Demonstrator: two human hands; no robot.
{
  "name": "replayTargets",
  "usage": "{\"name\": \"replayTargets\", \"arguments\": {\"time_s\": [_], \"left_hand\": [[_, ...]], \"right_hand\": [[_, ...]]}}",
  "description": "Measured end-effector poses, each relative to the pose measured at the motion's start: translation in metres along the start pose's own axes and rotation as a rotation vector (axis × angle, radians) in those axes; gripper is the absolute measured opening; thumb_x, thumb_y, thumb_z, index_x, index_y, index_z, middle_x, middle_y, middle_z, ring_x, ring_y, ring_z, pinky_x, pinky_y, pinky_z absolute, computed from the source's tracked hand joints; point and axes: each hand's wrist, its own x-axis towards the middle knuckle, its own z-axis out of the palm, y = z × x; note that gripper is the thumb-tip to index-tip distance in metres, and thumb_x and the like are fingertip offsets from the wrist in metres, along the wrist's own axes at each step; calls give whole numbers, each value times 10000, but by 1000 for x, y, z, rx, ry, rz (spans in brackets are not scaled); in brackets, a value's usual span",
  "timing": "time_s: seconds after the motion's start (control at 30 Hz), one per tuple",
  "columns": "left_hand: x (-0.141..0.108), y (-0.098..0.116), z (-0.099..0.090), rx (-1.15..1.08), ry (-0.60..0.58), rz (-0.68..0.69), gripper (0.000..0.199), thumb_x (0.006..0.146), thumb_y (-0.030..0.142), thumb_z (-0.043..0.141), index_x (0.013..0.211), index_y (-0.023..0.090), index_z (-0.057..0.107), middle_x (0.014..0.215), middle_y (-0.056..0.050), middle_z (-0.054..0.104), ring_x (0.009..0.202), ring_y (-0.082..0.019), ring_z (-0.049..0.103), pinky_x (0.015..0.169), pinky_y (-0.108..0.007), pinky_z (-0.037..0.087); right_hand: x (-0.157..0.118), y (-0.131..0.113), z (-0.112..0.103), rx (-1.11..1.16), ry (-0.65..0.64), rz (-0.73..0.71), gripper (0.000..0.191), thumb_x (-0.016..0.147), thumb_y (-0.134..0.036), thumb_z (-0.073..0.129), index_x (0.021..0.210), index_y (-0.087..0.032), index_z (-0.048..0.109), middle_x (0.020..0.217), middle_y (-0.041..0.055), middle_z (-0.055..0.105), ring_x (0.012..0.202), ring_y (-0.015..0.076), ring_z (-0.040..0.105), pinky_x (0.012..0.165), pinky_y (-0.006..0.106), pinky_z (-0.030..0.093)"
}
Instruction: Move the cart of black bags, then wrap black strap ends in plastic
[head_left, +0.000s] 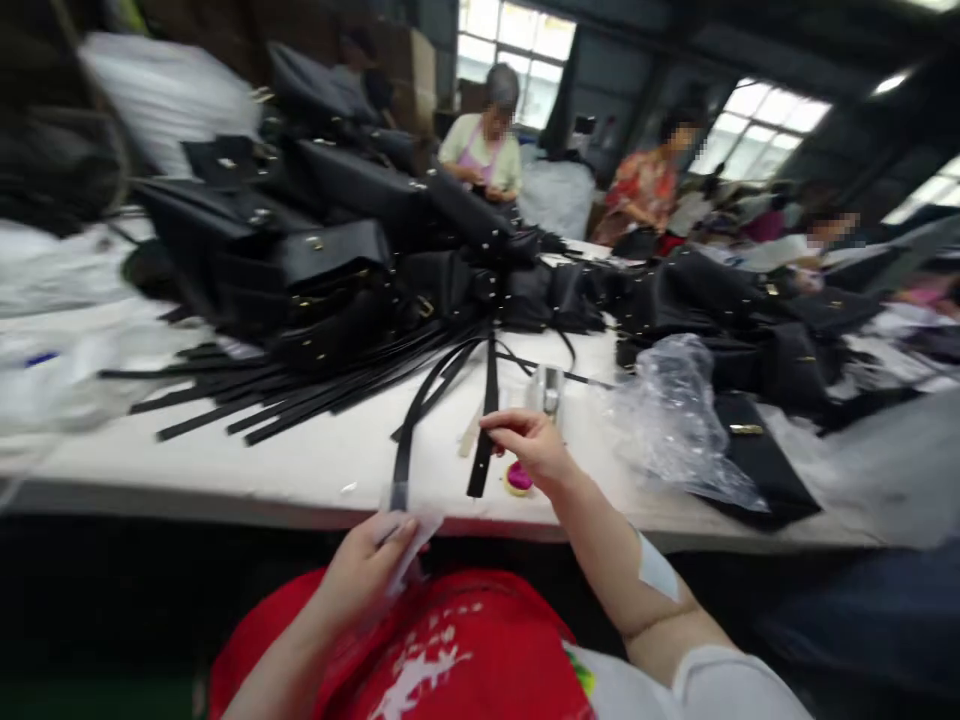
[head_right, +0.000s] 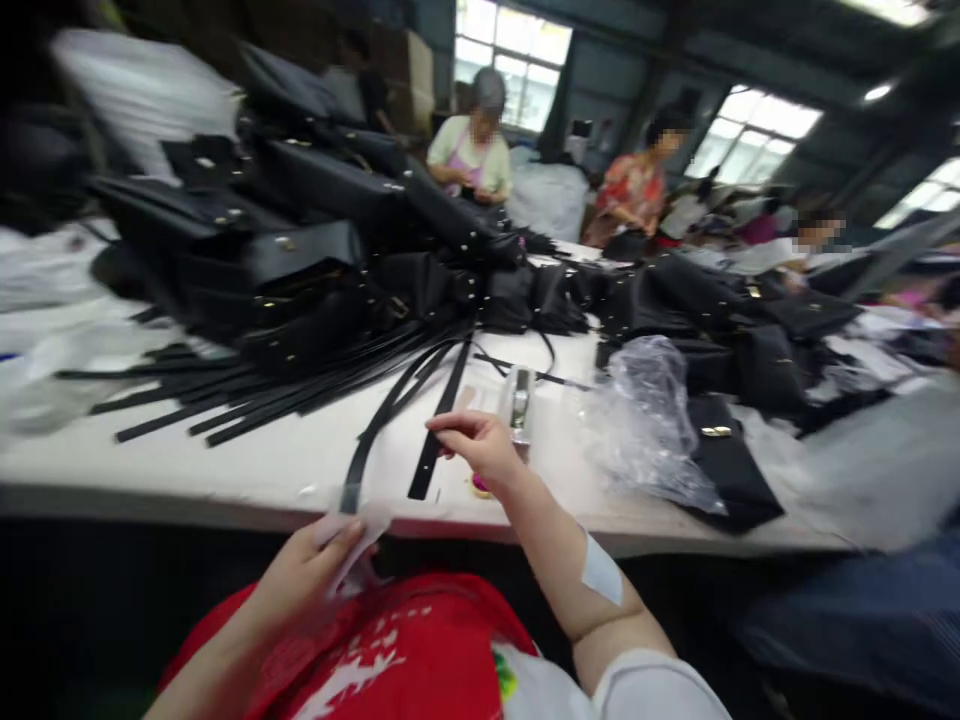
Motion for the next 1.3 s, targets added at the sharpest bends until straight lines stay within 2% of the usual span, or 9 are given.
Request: {"name": "replayTargets", "arguments": {"time_s": [0.1, 0.17, 0.33, 0.6, 0.9, 1.07, 1.13, 1.23, 1.3], "left_hand": [[-9, -5, -5, -129, 11, -74, 550, 851, 664, 496, 681, 153, 607, 517, -9, 596, 472, -158, 558, 478, -257, 446], [-7, -2, -2, -198, 13, -79, 528, 836, 653, 525, 678, 154, 591, 513, -2, 579, 457, -149, 536, 466, -249, 427], [-3, -5, 3, -237, 19, -105, 541, 871, 649, 478, 710, 149, 609, 500, -14, 589, 466, -154, 557, 477, -241, 421], [3, -18, 2, -224, 37, -85, 537, 898, 628, 457, 724, 147, 622, 521, -23, 604, 480, -149, 561, 487, -235, 421], [6, 1, 7, -279, 50, -38, 521, 887, 643, 446, 777, 161, 611, 547, -19, 595, 483, -155, 558, 472, -246, 419], [12, 1, 8, -123, 171, 101, 456, 915, 561, 438, 704, 186, 586, 594, -16, 578, 533, -145, 527, 507, -238, 423], [12, -1, 7, -70, 207, 94, 452, 912, 563, 438, 688, 192, 569, 596, -10, 562, 536, -145, 515, 504, -234, 412], [10, -1, 6, -25, 225, 71, 459, 915, 577, 421, 715, 192, 572, 618, -9, 555, 551, -151, 512, 521, -236, 413], [9, 0, 6, 12, 193, 83, 470, 925, 576, 400, 733, 188, 584, 645, -17, 569, 582, -159, 523, 555, -243, 428]], "right_hand": [[-17, 6, 10, -60, -198, 36, 147, 712, -292, 747, 809, -183, 766, 688, 26, 680, 533, 92, 561, 515, 215, 462], [-28, 5, 15, -117, -240, -49, 127, 754, -296, 723, 820, -199, 770, 678, 32, 677, 542, 110, 581, 519, 233, 482], [-20, 13, 14, -366, 24, -425, 183, 813, -205, 629, 934, -232, 763, 753, 35, 705, 688, 147, 643, 650, 278, 528], [-13, 28, 17, -441, -3, -427, 209, 823, -172, 607, 952, -234, 758, 800, 35, 723, 708, 147, 653, 647, 264, 527], [-20, 38, 33, -544, -79, -391, 221, 809, -141, 591, 925, -223, 761, 830, 38, 739, 746, 158, 670, 702, 273, 520], [-22, 63, 45, -460, -166, -196, 170, 788, -176, 607, 861, -208, 757, 801, 45, 729, 743, 168, 654, 723, 287, 502], [-17, 69, 44, -207, -92, -43, 78, 740, -224, 683, 800, -193, 722, 787, 39, 709, 751, 163, 646, 706, 269, 500], [-3, 67, 38, 301, 107, 285, 204, 696, -310, 741, 806, -166, 647, 839, 56, 700, 750, 151, 649, 662, 238, 503], [7, 62, 34, 499, 139, 489, 266, 757, -379, 697, 847, -138, 630, 911, 105, 711, 771, 160, 666, 684, 246, 514]]}}
